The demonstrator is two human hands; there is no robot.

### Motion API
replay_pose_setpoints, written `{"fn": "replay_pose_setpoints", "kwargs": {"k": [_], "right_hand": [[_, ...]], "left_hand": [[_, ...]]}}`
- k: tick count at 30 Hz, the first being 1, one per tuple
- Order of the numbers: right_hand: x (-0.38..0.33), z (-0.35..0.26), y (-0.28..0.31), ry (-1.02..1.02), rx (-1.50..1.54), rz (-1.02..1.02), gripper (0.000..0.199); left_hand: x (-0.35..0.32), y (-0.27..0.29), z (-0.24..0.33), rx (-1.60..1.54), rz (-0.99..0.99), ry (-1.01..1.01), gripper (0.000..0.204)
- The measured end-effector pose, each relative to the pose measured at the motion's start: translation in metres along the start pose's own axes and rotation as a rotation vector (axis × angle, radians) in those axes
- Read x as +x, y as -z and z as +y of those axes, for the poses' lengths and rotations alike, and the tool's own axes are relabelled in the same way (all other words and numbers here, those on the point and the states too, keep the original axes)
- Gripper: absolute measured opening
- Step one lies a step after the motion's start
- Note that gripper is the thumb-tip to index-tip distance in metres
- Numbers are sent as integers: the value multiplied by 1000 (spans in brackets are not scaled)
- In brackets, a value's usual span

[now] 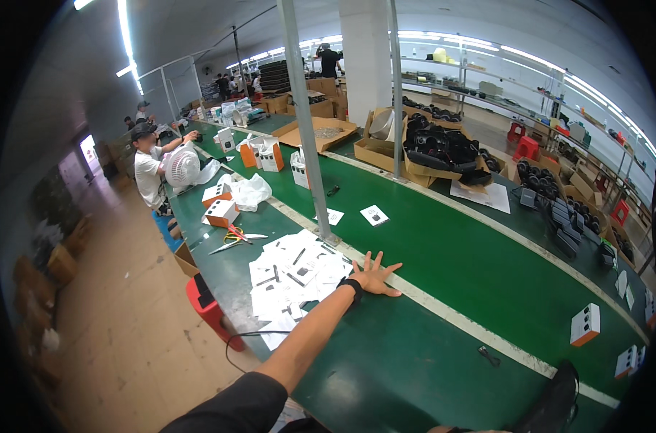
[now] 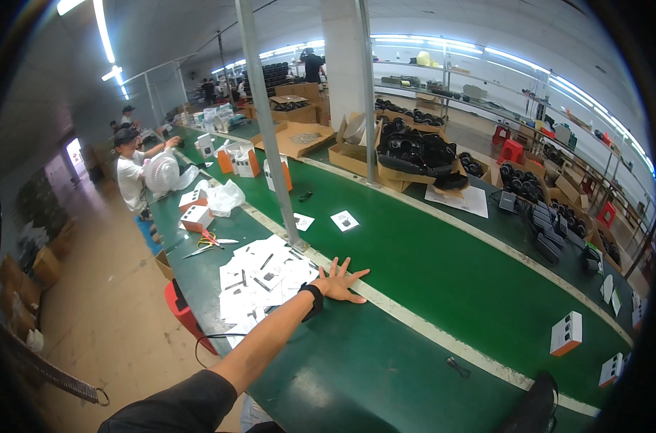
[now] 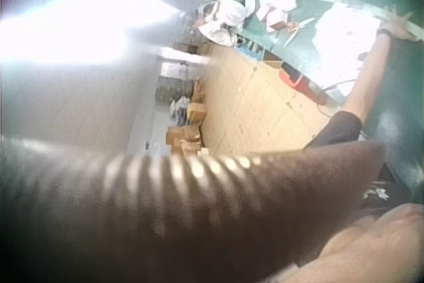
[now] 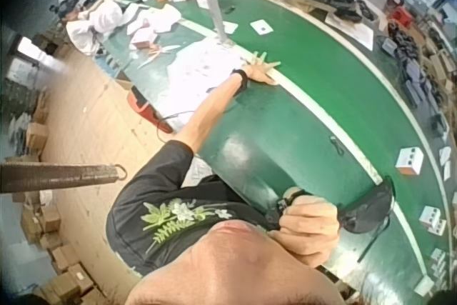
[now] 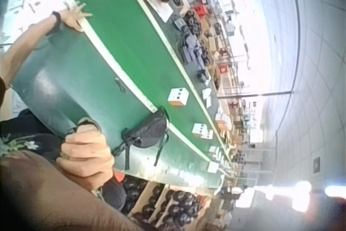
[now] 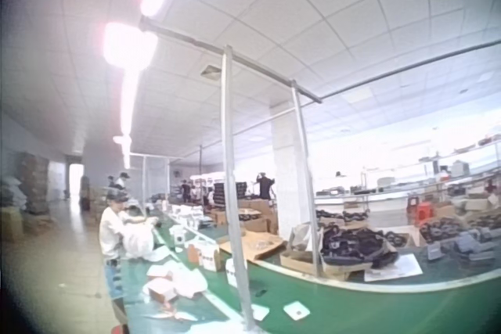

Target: Packing electronic components and cables into small boxes at an assembly line

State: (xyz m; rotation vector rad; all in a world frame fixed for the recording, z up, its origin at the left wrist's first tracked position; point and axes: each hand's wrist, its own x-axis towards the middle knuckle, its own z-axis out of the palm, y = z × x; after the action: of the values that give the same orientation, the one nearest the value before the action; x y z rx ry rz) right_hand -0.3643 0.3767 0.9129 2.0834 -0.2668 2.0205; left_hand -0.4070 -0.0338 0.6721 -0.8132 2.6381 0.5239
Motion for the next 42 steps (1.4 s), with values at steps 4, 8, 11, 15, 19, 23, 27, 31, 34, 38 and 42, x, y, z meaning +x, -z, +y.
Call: {"fn": "replay_pose_setpoints", "kwargs": {"k": [4,8,11,15,19,23,27,31,34,38,42], "right_hand": [[-1,-1,-1,23,4,28,24],[1,-1,1,44,-5,12,24],[3,3,4,83,5,10,24],[2,20,5,218,-9,88,26],[-3,24,7,447,-206,400,31],[-3,-3,20,580,-437,568,34],[-16,46,38,688,-503,768,39],[-30,11,52,776,-739,868,39],[-33,-11,33,746,-872,893,39],[-33,-16,24,708,-880,927,38],[-30,-29,30,781,-856,957,38]], "left_hand": [[-3,1,1,-12,-7,-6,124],[-3,0,8,-12,12,-11,122],[3,0,1,-71,53,-6,122],[33,26,-28,-227,320,221,126],[92,74,-32,-314,522,454,142],[199,87,-23,39,774,800,130],[263,41,-88,173,590,183,106],[289,98,-198,160,582,9,86],[338,55,-181,73,645,-100,60],[338,38,-196,135,898,-237,52],[318,53,-203,-1,782,-285,53]]}}
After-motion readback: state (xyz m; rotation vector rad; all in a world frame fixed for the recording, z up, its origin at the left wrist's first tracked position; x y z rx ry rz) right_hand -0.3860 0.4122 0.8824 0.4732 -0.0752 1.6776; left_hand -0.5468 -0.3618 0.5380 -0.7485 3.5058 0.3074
